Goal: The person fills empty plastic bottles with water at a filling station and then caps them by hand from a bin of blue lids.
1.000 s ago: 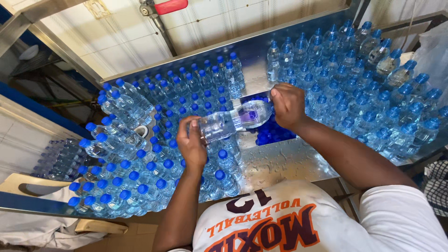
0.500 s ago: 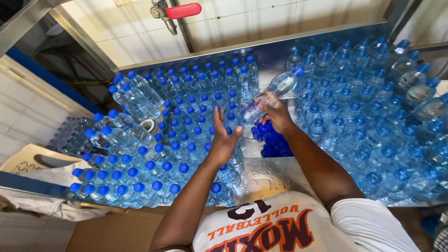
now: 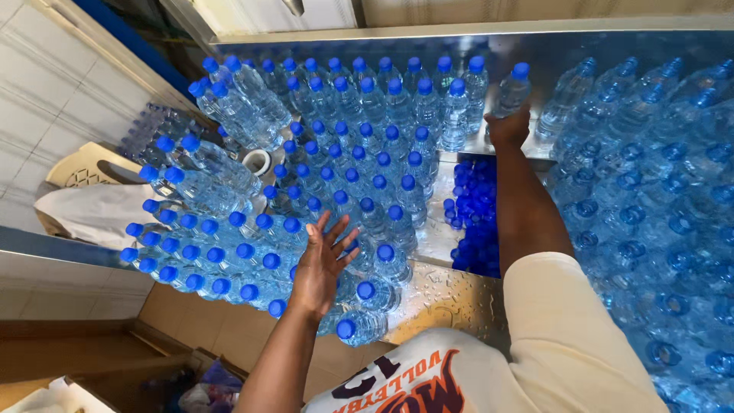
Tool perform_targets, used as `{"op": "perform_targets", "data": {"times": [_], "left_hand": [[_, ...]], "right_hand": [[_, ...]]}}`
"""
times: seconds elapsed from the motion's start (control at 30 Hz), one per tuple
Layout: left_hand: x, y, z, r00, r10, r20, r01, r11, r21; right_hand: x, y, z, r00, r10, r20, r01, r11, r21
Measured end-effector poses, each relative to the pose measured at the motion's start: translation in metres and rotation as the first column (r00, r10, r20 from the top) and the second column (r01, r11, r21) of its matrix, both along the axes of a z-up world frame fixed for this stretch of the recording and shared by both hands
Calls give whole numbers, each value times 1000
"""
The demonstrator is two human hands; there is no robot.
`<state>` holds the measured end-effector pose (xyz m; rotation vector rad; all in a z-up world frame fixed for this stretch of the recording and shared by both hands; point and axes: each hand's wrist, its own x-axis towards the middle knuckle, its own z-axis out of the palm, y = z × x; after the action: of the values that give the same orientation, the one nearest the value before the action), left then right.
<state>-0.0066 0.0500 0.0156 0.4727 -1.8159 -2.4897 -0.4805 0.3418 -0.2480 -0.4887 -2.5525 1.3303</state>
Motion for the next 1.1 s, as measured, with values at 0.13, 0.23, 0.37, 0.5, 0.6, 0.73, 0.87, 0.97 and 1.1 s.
{"op": "perform_targets", "data": {"times": [0.13, 0.23, 0.37, 0.5, 0.6, 0.73, 0.87, 0.97, 1.1], "left_hand": [[7, 3, 9, 983, -153, 103, 184, 850, -493], [9, 14, 1, 917, -398, 19, 235, 503, -832], [3, 30, -11, 677, -735, 25, 247, 195, -949], [-3, 42, -10, 629, -778, 10, 224, 169, -960], [-1, 46, -13, 602, -795, 77, 269, 112, -957], [3, 44, -8, 516, -853, 79, 291, 87, -953], [4, 33, -1, 458, -889, -11, 244, 138, -960], [8, 32, 22, 392, -919, -33, 239, 136, -962], [24, 26, 35, 367, -928, -66, 226, 158, -961]], "right_hand": [[-4, -9, -22, 994, 106, 0, -106, 994, 23], [44, -23, -33, 962, -97, -257, 47, 980, -195], [108, -60, -67, 843, 505, -184, -253, 675, 693], [104, -54, -124, 826, 560, 59, -295, 341, 893], [113, -25, -109, 880, 448, 155, -353, 402, 845], [171, 4, -68, 933, 351, -78, -189, 663, 724], [275, 39, 39, 932, 170, -320, 32, 841, 540], [306, 100, 60, 925, 45, -378, 276, 604, 748], [295, 141, 54, 998, 60, 27, -62, 707, 705]]}}
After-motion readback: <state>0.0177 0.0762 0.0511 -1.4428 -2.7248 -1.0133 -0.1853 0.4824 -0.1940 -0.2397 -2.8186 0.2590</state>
